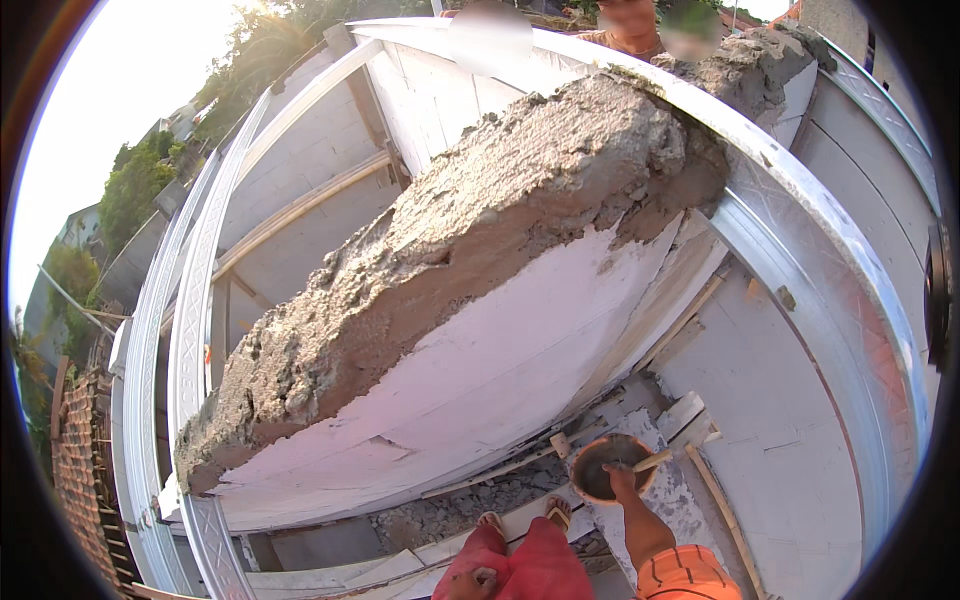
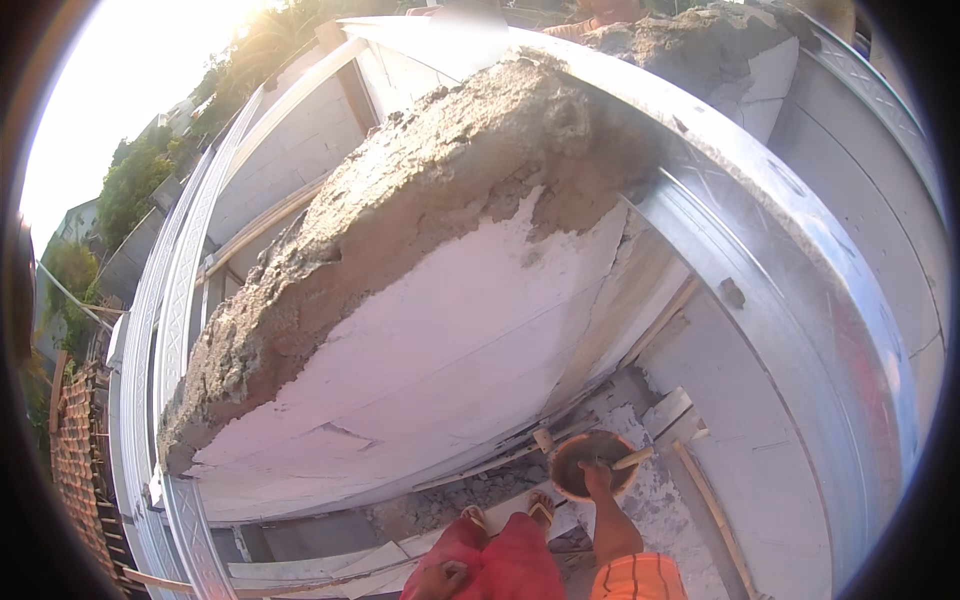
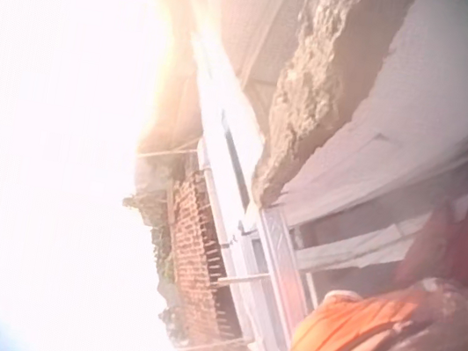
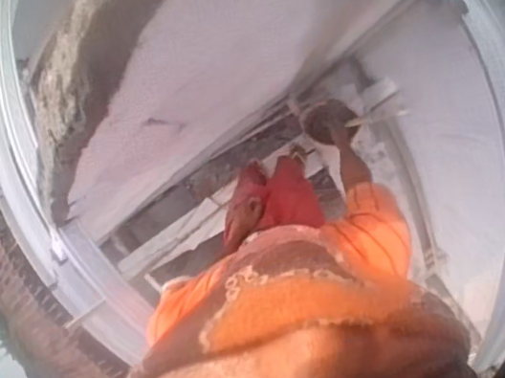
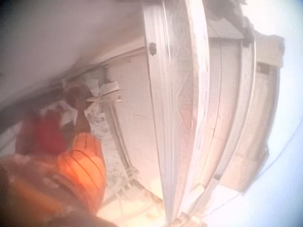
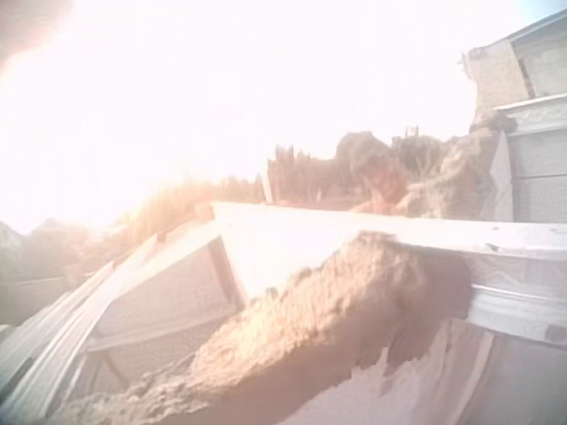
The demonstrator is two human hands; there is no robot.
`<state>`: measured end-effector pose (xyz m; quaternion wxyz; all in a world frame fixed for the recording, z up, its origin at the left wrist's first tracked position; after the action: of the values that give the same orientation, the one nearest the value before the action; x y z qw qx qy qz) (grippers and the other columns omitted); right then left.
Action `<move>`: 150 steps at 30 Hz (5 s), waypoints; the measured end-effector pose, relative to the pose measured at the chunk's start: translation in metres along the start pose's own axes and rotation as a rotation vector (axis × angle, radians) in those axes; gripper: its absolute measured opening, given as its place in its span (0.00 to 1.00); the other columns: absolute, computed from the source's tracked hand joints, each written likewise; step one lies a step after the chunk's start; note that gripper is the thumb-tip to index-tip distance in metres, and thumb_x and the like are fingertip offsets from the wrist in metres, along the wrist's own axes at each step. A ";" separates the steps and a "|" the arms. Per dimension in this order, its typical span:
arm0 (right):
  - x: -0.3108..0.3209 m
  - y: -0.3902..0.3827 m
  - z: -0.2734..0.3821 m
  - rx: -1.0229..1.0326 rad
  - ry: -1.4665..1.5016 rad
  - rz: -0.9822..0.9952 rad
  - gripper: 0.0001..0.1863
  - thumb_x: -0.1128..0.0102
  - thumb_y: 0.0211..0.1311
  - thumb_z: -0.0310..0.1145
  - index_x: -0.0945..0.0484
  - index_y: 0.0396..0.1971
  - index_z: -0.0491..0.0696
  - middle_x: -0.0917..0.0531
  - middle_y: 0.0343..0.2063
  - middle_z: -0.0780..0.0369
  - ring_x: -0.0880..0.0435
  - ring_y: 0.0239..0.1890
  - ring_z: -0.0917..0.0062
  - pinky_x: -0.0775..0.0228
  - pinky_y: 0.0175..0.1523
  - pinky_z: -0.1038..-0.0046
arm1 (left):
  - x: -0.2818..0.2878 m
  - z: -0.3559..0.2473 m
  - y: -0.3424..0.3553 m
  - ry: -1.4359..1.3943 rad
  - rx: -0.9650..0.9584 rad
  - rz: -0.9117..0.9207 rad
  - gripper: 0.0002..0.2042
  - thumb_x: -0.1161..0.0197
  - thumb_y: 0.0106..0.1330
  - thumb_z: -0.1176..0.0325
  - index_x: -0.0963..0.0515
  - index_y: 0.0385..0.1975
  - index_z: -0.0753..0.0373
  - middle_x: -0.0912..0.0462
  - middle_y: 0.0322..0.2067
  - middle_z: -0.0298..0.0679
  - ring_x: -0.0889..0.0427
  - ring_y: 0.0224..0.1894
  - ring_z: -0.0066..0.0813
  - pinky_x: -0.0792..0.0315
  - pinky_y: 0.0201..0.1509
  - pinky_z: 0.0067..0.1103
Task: The person scoops cement from a bucket using a trowel and applies it to a metal frame on a roof structure. They smooth the cement along the frame and occasionally adjust a wooden plank used as a guide.
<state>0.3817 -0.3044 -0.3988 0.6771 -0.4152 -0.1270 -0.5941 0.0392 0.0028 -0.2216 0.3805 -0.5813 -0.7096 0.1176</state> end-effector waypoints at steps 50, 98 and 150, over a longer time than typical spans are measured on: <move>0.055 -0.332 0.384 1.497 -0.877 0.616 0.15 0.40 0.55 0.43 0.15 0.34 0.48 0.20 0.39 0.57 0.27 0.54 0.60 0.36 0.58 0.60 | 0.111 -0.210 -0.196 -1.118 0.091 -0.730 0.20 0.46 0.53 0.83 0.31 0.48 0.73 0.21 0.39 0.46 0.18 0.36 0.32 0.19 0.38 0.25; 0.190 -0.272 0.565 0.884 0.123 1.084 0.15 0.48 0.65 0.40 0.28 0.22 0.46 0.30 0.16 0.68 0.33 0.19 0.86 0.39 0.23 0.80 | 0.139 -0.184 -0.185 -1.191 -0.082 -0.804 0.22 0.50 0.51 0.85 0.34 0.50 0.72 0.23 0.43 0.48 0.17 0.38 0.39 0.18 0.42 0.30; 0.281 -0.203 0.495 1.060 0.490 -0.395 0.12 0.50 0.68 0.38 0.27 0.39 0.43 0.22 0.21 0.57 0.20 0.25 0.62 0.29 0.32 0.66 | 0.155 -0.179 -0.184 -1.093 -0.051 -0.667 0.26 0.49 0.50 0.87 0.35 0.54 0.72 0.24 0.45 0.46 0.20 0.41 0.37 0.24 0.45 0.27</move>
<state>0.4299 -0.1375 0.1801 0.6781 0.1577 -0.3202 -0.6425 0.0191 0.0407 0.0753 -0.0340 -0.1945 -0.9465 0.2552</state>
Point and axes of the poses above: each hand's wrist, its own y-axis towards the middle knuckle, its own x-axis out of the back of the hand, z = x × y, the point moved 7 cm from there along y, towards the middle knuckle
